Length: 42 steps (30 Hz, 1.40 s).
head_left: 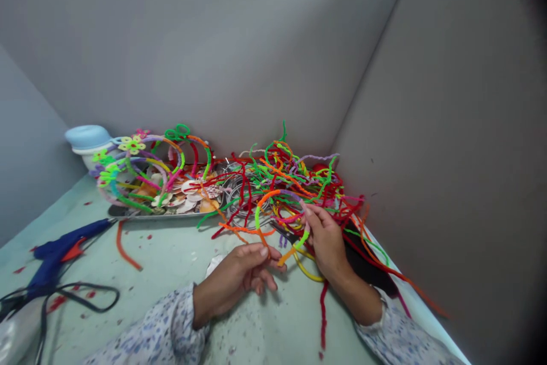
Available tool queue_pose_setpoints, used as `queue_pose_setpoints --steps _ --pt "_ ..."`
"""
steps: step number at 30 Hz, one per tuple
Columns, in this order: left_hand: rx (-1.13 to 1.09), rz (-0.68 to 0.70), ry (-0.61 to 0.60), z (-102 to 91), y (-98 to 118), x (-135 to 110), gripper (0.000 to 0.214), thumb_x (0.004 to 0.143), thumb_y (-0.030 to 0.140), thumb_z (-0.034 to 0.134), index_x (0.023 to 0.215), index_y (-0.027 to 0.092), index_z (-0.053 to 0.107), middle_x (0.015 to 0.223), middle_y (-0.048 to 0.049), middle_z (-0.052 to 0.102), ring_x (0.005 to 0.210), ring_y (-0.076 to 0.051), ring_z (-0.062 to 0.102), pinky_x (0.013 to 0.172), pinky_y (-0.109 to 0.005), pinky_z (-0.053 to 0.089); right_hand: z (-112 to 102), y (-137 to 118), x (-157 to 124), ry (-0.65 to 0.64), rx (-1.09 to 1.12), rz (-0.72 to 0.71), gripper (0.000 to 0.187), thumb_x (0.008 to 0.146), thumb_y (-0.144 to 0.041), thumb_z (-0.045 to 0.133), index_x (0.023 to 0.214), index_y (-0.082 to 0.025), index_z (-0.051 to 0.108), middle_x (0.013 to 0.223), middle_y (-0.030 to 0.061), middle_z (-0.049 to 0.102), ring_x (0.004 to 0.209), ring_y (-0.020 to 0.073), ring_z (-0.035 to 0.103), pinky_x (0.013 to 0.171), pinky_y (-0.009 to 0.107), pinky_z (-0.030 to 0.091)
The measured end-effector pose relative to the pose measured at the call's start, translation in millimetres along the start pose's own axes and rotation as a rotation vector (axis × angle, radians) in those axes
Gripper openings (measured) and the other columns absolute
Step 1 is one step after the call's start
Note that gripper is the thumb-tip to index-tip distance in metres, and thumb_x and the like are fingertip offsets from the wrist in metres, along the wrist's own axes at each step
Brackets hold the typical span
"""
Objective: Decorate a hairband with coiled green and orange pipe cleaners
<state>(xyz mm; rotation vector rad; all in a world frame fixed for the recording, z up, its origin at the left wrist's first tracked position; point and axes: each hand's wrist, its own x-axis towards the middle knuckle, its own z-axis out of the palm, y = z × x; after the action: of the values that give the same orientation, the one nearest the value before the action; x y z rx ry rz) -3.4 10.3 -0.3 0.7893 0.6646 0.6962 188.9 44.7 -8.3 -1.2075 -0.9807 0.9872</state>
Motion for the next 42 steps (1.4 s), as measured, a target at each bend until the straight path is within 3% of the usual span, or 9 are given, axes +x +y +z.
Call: queue_pose_setpoints --steps 6,16,28,42 --pt "-0.144 -0.078 -0.009 2.2 -0.5 -7.2 0.022 0.087 0.025 0.052 0.097 0.009 0.062 0.099 -0.0182 0.067 0.061 -0.01 0.065 0.048 -0.012 0.042 4.4 -4.2 -5.4 0.064 -0.107 -0.131 0.027 0.083 -0.04 0.053 0.1 -0.019 0.057 0.072 -0.001 0.057 0.059 0.0128 0.05 0.054 0.024 0.04" --pt "-0.171 -0.13 -0.078 3.8 -8.1 -5.9 0.018 0.085 0.02 0.056 0.087 0.005 0.067 0.089 -0.0135 0.068 0.053 -0.006 0.061 0.052 -0.014 0.047 8.7 3.5 -10.2 0.139 -0.243 -0.303 0.023 0.085 -0.036 0.05 0.1 -0.019 0.054 0.077 0.0015 0.056 0.067 0.0146 0.052 0.063 0.027 0.043" --pt "-0.199 -0.084 0.03 1.3 -7.1 -1.8 0.017 0.081 0.02 0.062 0.089 0.006 0.066 0.08 -0.0092 0.068 0.048 -0.003 0.056 0.049 -0.011 0.046 5.9 -5.5 -11.2 0.042 -0.083 -0.114 0.034 0.085 -0.038 0.049 0.113 -0.02 0.056 0.067 -0.0027 0.049 0.055 0.0114 0.043 0.053 0.024 0.039" --pt "-0.22 -0.114 0.077 -2.8 -9.5 -2.2 0.016 0.072 0.017 0.071 0.081 0.01 0.06 0.072 -0.0066 0.068 0.043 -0.001 0.051 0.041 -0.009 0.037 7.0 -13.5 -13.7 0.007 -0.041 -0.087 0.031 0.083 -0.039 0.052 0.109 -0.021 0.057 0.067 -0.0027 0.051 0.047 0.0095 0.038 0.045 0.023 0.034"
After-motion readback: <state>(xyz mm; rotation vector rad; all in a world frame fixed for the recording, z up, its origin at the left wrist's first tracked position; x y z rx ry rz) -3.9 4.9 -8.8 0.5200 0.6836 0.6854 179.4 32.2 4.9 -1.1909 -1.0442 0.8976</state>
